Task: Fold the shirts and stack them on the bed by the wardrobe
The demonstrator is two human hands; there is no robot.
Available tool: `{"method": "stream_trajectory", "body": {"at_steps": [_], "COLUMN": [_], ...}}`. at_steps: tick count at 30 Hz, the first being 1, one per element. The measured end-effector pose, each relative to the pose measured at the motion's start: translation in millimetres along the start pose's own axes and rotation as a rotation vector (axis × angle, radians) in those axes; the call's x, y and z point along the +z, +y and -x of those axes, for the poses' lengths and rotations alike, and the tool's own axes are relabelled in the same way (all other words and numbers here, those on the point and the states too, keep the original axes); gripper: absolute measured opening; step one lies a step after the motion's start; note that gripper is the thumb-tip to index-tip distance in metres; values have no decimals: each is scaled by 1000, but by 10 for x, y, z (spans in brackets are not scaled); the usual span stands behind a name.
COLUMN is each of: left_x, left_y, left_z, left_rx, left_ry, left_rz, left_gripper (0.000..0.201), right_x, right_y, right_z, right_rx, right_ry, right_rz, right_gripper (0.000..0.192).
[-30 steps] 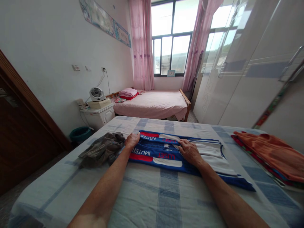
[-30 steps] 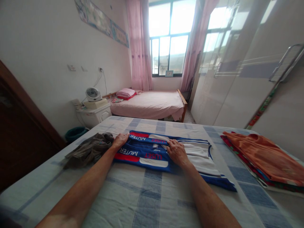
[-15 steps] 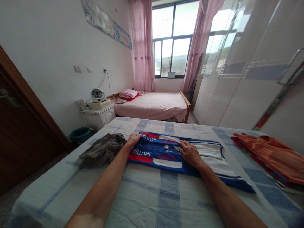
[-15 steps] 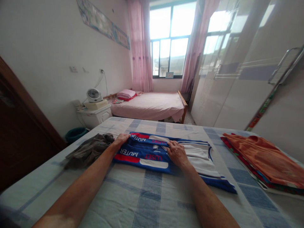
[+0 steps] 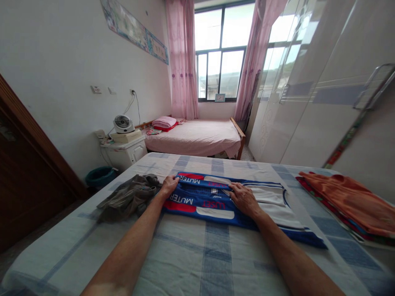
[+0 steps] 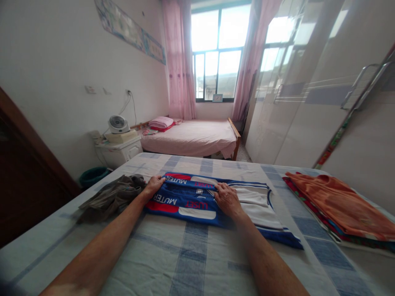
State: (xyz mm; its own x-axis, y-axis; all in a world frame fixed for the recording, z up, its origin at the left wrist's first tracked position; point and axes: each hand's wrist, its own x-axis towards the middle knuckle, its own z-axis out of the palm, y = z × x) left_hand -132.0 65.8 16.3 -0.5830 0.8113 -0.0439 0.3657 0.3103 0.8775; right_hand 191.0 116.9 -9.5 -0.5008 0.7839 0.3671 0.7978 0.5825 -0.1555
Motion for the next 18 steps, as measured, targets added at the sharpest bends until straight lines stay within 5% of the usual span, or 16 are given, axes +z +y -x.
{"method": "stream_trajectory", "body": {"at_steps": [9, 13, 18], "left_x": [31, 85, 384], "left_y": [190, 510, 1099], "left_z": [142, 280, 533], "left_rx": [-201, -206, -78], "left_ry": [-137, -216, -310], "left_rz": [375, 509, 618], "left_gripper": [17, 19, 18], "right_x": [-47, -205, -699], "right_y": [-48, -26, 229], "right_z": [-1, -46, 82], "right_rx": [19, 9, -12], "right_ry": [-21, -35, 10], "right_rz": [-40, -90, -268], "right_gripper": [34, 34, 36]}}
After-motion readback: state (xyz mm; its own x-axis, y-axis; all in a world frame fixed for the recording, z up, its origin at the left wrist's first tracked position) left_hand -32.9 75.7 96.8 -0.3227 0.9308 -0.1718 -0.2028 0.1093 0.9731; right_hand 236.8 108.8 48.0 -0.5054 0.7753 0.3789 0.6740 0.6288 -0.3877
